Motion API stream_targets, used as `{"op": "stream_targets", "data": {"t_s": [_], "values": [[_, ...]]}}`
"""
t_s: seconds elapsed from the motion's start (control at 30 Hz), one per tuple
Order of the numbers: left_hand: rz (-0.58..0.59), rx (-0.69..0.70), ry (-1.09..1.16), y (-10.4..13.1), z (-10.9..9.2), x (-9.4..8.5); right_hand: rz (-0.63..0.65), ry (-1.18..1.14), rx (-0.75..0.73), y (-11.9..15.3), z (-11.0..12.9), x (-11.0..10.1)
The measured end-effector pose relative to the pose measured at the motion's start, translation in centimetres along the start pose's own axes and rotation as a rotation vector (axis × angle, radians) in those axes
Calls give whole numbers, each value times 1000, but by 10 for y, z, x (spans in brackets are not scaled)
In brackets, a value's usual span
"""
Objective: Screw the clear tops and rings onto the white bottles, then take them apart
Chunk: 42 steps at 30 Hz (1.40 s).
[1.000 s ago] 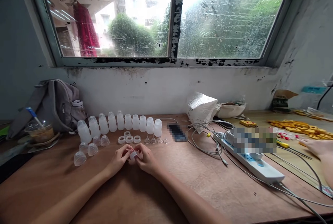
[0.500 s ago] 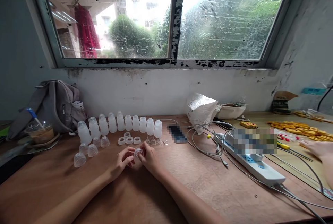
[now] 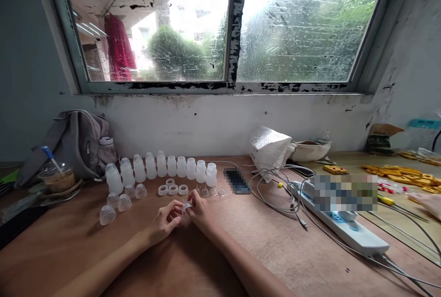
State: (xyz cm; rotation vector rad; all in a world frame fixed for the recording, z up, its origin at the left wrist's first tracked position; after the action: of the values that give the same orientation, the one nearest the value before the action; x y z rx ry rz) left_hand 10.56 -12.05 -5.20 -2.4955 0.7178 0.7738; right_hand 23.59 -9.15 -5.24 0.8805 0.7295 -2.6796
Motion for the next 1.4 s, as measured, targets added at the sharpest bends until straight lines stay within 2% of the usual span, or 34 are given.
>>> {"op": "stream_targets", "data": {"t_s": [0.1, 0.17, 0.27, 0.3, 0.37, 0.43, 0.63, 0.83, 0.97, 1.1, 1.17, 1.23, 1.4], "values": [[-3, -21, -170, -11, -2, -14, -7, 80, 10, 0, -6, 0], [-74, -78, -299, -27, 1, -35, -11, 118, 34, 1, -9, -2], [-241, -294, -488, -58, 18, -78, -18, 124, 43, 2, -10, -7], [-269, -324, -507, -69, 24, -89, -17, 123, 44, 2, -10, -8], [-301, -354, -525, -89, 37, -106, -15, 130, 50, 3, -10, -10], [-318, -368, -534, -104, 48, -113, -18, 141, 57, 4, -11, -11], [-392, -367, -559, -122, 69, -108, -28, 145, 32, 5, -8, -11], [-506, -314, -563, -113, 77, -106, -63, 86, 16, 5, -3, -15], [-631, -245, -574, -86, 67, -103, -80, 87, 24, 5, 0, -15], [-768, 31, -536, -51, 33, -95, -76, 14, 32, 6, 8, -18], [-737, 122, -478, -35, 17, -85, -41, -65, 34, 7, 11, -17], [-673, 117, -412, -20, 5, -75, 0, -131, 22, 7, 11, -14], [-472, 160, -339, 4, -3, -46, -13, -184, 10, 7, 3, -11]]}}
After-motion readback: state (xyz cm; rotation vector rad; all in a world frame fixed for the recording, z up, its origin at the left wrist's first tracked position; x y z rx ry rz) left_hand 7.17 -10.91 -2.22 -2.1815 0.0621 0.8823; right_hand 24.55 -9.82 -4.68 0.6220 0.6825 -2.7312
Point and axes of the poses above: each hand's wrist, its own y-axis away from the middle knuckle, its own x-axis out of the palm, z = x × y, the point moved 5 cm from there along -y, towards the middle knuckle, and after that the axes turned 10 degrees about z, right-handed, at the moved point
